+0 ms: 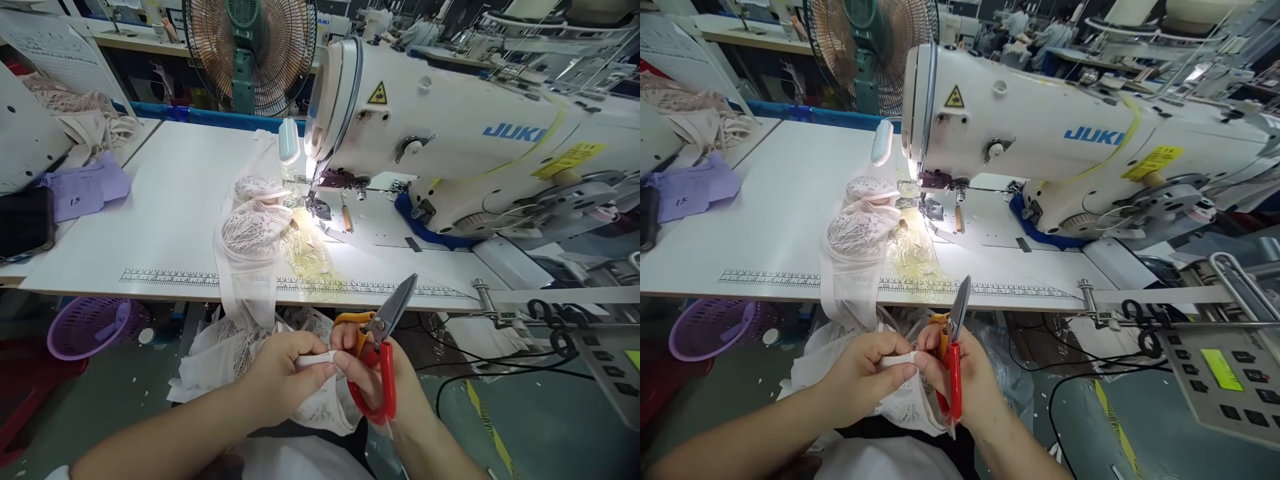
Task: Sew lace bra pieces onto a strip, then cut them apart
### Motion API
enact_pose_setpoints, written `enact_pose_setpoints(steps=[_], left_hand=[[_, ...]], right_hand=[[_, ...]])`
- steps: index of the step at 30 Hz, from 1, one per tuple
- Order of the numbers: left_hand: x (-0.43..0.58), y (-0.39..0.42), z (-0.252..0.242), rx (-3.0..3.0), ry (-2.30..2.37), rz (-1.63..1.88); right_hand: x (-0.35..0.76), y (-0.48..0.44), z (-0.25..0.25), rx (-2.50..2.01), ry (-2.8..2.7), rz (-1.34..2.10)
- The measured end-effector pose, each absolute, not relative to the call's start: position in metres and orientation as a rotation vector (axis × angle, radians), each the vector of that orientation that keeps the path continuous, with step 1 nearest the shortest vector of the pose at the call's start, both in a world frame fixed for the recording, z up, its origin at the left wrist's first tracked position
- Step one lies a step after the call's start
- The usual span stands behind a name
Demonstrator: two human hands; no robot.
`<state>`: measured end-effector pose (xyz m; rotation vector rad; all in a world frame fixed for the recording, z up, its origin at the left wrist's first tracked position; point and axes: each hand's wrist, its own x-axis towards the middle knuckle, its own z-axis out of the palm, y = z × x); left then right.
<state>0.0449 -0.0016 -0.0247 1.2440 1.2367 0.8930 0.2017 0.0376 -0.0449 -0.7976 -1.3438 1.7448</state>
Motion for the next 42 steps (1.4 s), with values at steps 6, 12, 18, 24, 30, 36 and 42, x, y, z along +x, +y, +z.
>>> enact_pose_setpoints(steps=[6,12,18,24,30,36,42], left_hand=[[0.043,0.006,-0.023,1.039,1.162,0.882],[0.035,0.009,-0.021,1.006,1.235,0.811],[0.033,0.011,-0.021,0.935,1.289,0.731],[0.029,0.014,-0.023,0.871,1.272,0.709],[0.029,0.015,-0.026,0.855,1.263,0.702],[0.027,0.014,-0.027,0.852,1.229,0.71],[0.026,0.013,-0.022,0.925,1.292,0.686]], right_hand=[[0.22,0.044,-0.042,-0.757,-1.741,1.781],[0.244,0.048,-0.046,-0.813,-2.378,1.767],[0.244,0.042,-0.05,-0.877,-2.565,1.617],[0.24,0.042,-0.04,-0.933,-2.658,1.529],[0.241,0.039,-0.04,-1.005,-2.59,1.557],[0.243,0.031,-0.055,-1.097,-2.495,1.553],[0.245,0.03,-0.07,-1.156,-2.28,1.46]])
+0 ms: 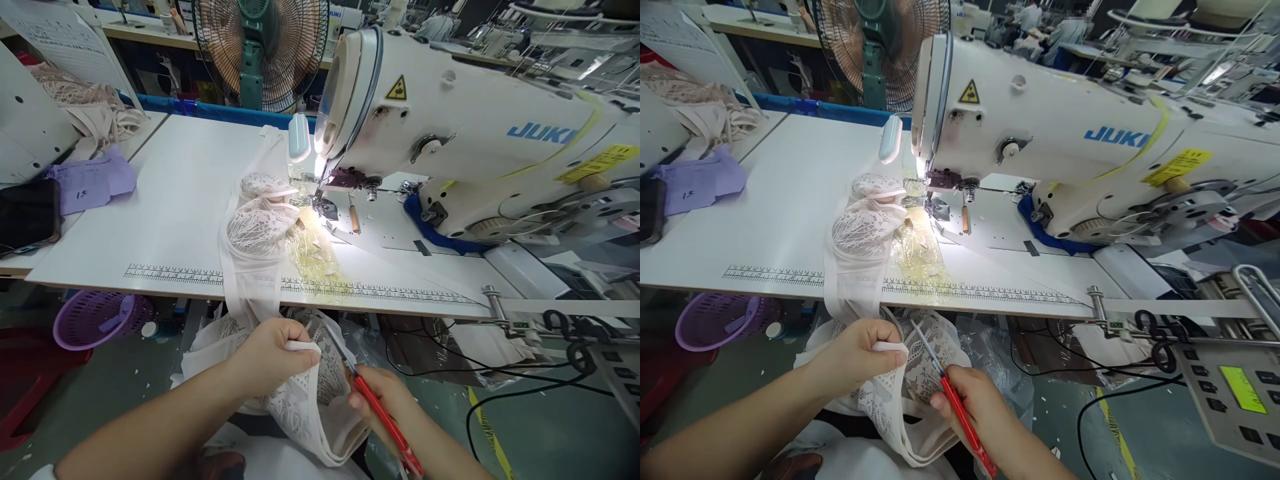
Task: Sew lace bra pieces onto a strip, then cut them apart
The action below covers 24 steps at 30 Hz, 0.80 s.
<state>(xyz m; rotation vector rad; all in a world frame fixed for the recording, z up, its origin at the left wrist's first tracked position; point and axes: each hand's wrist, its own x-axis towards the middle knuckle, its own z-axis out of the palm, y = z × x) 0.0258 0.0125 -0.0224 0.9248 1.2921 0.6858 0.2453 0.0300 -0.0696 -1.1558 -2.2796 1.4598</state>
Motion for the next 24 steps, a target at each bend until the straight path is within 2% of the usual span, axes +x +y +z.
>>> enact_pose_setpoints(steps=[4,8,17,20,24], left_hand=[[0.025,0.01,-0.023,1.045,1.328,0.776],[0.022,0.007,-0.024,1.047,1.333,0.896],[0.009,-0.009,-0.04,0.832,0.988,0.95],[-0.011,-0.021,-0.038,0.95,0.932,1.018],[-0.063,-0.064,-0.011,1.174,1.123,1.136]], right_hand=[[0.249,0.025,-0.054,-1.082,-2.097,1.42],[0.245,0.013,-0.04,-0.976,-2.176,1.348],[0.226,0.001,-0.059,-0.929,-2.458,1.131],[0.224,0.002,-0.059,-0.73,-2.359,1.183],[0.233,0.002,-0.045,-0.453,-2.215,1.504]])
